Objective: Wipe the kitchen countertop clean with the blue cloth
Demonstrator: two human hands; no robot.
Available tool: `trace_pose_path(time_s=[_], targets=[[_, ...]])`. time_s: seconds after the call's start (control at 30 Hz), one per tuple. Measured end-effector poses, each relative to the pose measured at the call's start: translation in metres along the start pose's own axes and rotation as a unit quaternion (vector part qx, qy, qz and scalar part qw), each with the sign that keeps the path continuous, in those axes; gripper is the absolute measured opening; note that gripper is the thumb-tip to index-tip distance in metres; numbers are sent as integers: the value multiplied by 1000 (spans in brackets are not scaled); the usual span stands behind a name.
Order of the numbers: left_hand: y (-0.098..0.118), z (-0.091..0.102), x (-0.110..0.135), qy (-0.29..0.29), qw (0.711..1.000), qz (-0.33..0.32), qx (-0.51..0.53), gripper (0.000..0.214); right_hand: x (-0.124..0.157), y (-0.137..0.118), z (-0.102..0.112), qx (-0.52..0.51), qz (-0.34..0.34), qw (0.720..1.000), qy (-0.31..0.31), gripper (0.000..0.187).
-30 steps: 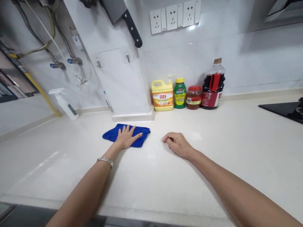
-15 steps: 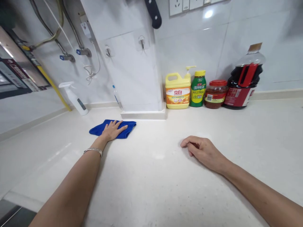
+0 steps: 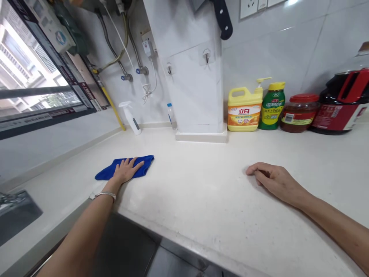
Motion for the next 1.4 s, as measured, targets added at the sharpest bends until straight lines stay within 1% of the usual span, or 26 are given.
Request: trace_pose_path(time_s=[0.13,0.27,0.37,0.47,0.6,0.67,0.73,0.87,0.97,1.07,1.17,1.2,1.27,1.33,1.4], targets=[[-3,4,40,0,999,31,-16,89,-5,-2,-2,-6,23,1000,1,36],[6,10,76,-3,999,43,-30,91,-6,-15,-2,-17,60,998,3,34],[19,13,98,-12,999,25,-42,89,-6,-22,0,-9,65,998,3,33],[36,16,119,-24,998,7,-55,85,-8,-24,1,11,72,997,8,31],[66,21,147,-33,997,-6,-67,83,-11,-27,0,33,123,992,20,26],[84,23,162,-37,997,-22,-71,81,-13,-27,-2,49,145,988,24,26],[105,23,176,-41,995,-44,-74,81,-14,-27,-4,70,153,985,28,26],[155,22,202,-40,992,-104,-65,84,-14,-28,-9,125,152,980,30,25],[203,23,223,-40,985,-162,-46,89,-14,-32,-10,145,156,976,33,24],[256,27,249,-44,972,-232,-12,96,-17,-34,-5,116,154,981,27,23],[306,33,271,-48,952,-302,34,100,-21,-27,8,48,103,993,2,26],[321,34,274,-50,945,-319,48,101,-22,-22,15,32,80,996,9,27],[345,36,275,-52,937,-338,68,102,-23,-10,32,23,38,997,57,29],[362,37,268,-53,935,-342,74,102,-21,2,48,41,0,991,126,29],[374,36,255,-56,935,-342,76,103,-18,10,59,73,-25,981,175,28]])
Point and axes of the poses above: each hand's wrist, its own x-axis away from the middle knuckle, its own z-axis out of the back of the hand, y = z × x, the point moved 4 cm from there along -x, towards the middle knuckle, and after that the axes turned 2 degrees about -z, right-handed, at the moved point
